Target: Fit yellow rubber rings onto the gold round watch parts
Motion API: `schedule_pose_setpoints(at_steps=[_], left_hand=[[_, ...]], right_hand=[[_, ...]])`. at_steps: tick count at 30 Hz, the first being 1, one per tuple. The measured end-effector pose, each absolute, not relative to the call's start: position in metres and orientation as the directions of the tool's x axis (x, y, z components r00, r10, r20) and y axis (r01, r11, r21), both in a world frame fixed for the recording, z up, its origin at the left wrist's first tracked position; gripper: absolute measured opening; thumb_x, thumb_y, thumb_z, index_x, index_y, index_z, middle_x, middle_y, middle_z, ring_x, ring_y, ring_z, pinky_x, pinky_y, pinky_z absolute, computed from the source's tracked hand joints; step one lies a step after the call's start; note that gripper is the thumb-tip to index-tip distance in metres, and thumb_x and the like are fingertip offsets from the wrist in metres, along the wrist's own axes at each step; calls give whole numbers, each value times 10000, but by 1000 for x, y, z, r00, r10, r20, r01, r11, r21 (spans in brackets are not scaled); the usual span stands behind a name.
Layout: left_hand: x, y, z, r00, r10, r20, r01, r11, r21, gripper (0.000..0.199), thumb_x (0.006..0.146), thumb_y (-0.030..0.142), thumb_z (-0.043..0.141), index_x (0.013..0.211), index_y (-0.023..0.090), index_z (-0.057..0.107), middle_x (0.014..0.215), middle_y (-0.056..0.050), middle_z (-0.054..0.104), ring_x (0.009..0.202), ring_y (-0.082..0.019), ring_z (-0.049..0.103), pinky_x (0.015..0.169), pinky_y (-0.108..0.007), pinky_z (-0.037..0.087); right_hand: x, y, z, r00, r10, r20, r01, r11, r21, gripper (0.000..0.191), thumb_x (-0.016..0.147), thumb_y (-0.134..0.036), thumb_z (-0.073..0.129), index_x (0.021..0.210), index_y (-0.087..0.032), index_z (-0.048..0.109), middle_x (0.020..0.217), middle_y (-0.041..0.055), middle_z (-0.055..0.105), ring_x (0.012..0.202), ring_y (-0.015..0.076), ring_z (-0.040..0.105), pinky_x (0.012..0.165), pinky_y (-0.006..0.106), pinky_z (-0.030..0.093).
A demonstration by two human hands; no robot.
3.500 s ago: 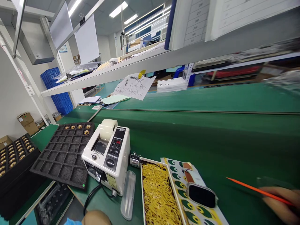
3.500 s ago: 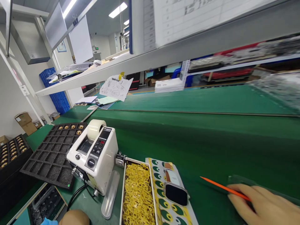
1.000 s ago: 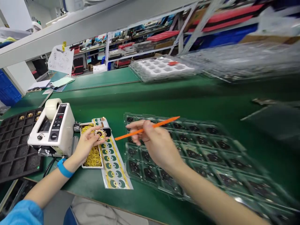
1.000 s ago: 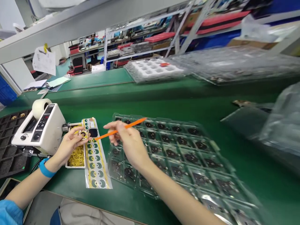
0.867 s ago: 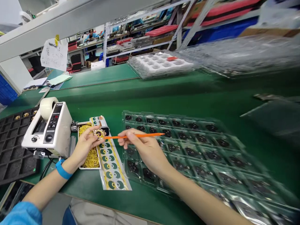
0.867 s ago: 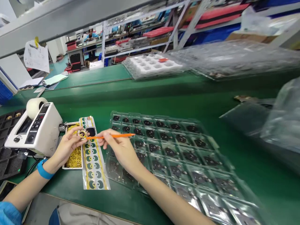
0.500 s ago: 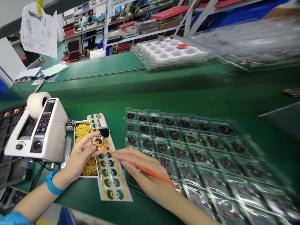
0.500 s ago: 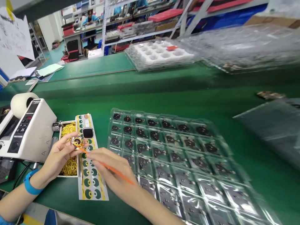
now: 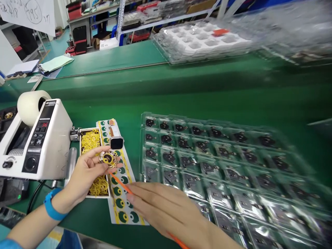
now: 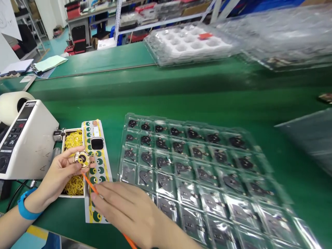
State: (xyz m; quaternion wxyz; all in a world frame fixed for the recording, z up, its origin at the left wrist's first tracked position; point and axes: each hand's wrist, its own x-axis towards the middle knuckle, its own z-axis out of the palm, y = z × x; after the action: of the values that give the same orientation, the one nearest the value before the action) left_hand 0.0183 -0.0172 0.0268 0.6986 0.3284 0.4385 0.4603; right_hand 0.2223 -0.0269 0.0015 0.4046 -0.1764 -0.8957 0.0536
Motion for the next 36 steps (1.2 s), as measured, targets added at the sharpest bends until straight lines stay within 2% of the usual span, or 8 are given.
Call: schedule_pose_setpoints(at_steps=[4, 9, 16, 22, 26, 29, 31, 36], left_hand=[[25, -25, 29, 203, 929, -311, -303, 361, 882, 371, 737, 169, 747, 1098, 205, 670, 840, -14, 732, 761, -131, 689, 802, -269, 582], [34, -34, 29, 214, 918, -333, -359, 391, 848, 365, 738, 168, 763, 1090, 218, 678, 843, 11, 713, 723, -81, 662, 787, -215, 573], [33, -31, 23, 164, 915, -368, -401, 403, 822, 339, 726, 225, 784, 1058, 229, 716, 581, 70, 583, 609, -53, 616, 712, -160, 559], [32, -31, 22, 140, 915, -379, -383, 403, 831, 356, 701, 233, 794, 1050, 265, 734, 625, 55, 618, 601, -62, 614, 716, -197, 582], [28, -30, 25, 113, 908, -403, -353, 416, 838, 333, 715, 314, 782, 1035, 238, 732, 861, -13, 723, 780, -140, 691, 748, -240, 597], [27, -30, 28, 65, 918, -390, -293, 391, 872, 369, 722, 342, 784, 1059, 215, 705, 928, -37, 742, 866, -179, 710, 740, -221, 593], [27, -30, 28, 23, 928, -372, -236, 367, 900, 432, 691, 333, 814, 1079, 197, 681, 895, -42, 750, 868, -200, 720, 703, -204, 593], [25, -31, 28, 15, 950, -311, -130, 311, 942, 506, 648, 352, 846, 1077, 162, 656, 901, -58, 754, 841, -214, 728, 674, -205, 605]], right_hand=[[227, -31, 9, -455, 569, 685, 391, 819, -420, 250, 960, -154, 487, 1158, -221, 625, 866, 32, 737, 781, 174, 707, 684, 272, 620], [217, -32, 10, -376, 590, 715, 420, 796, -436, 241, 925, -74, 529, 1114, -181, 635, 861, 47, 733, 764, 169, 707, 683, 259, 618], [211, -29, -5, -472, 437, 766, 406, 879, -251, 152, 901, -2, 516, 983, -37, 639, 884, 150, 726, 951, 206, 682, 837, 310, 602], [211, -29, -6, -602, 321, 731, 388, 918, -83, 314, 940, -6, 335, 1048, -4, 630, 977, 183, 715, 972, 255, 676, 802, 362, 606], [221, -30, 11, -393, 492, 777, 379, 856, -350, 233, 968, -106, 411, 1022, -129, 637, 919, 112, 704, 868, 201, 670, 681, 321, 592], [249, -11, 34, 125, 640, 758, 242, 721, -649, 260, 995, -218, 385, 935, -230, 637, 797, 47, 645, 744, 166, 625, 631, 318, 545], [281, 12, 54, 346, 699, 626, 79, 643, -762, 278, 988, -239, 379, 853, -235, 622, 720, 20, 600, 660, 140, 583, 589, 283, 508], [354, 68, 113, 204, 956, 211, 36, 208, -977, 328, 982, -196, 373, 727, -184, 579, 623, 10, 586, 559, 101, 544, 520, 223, 460]])
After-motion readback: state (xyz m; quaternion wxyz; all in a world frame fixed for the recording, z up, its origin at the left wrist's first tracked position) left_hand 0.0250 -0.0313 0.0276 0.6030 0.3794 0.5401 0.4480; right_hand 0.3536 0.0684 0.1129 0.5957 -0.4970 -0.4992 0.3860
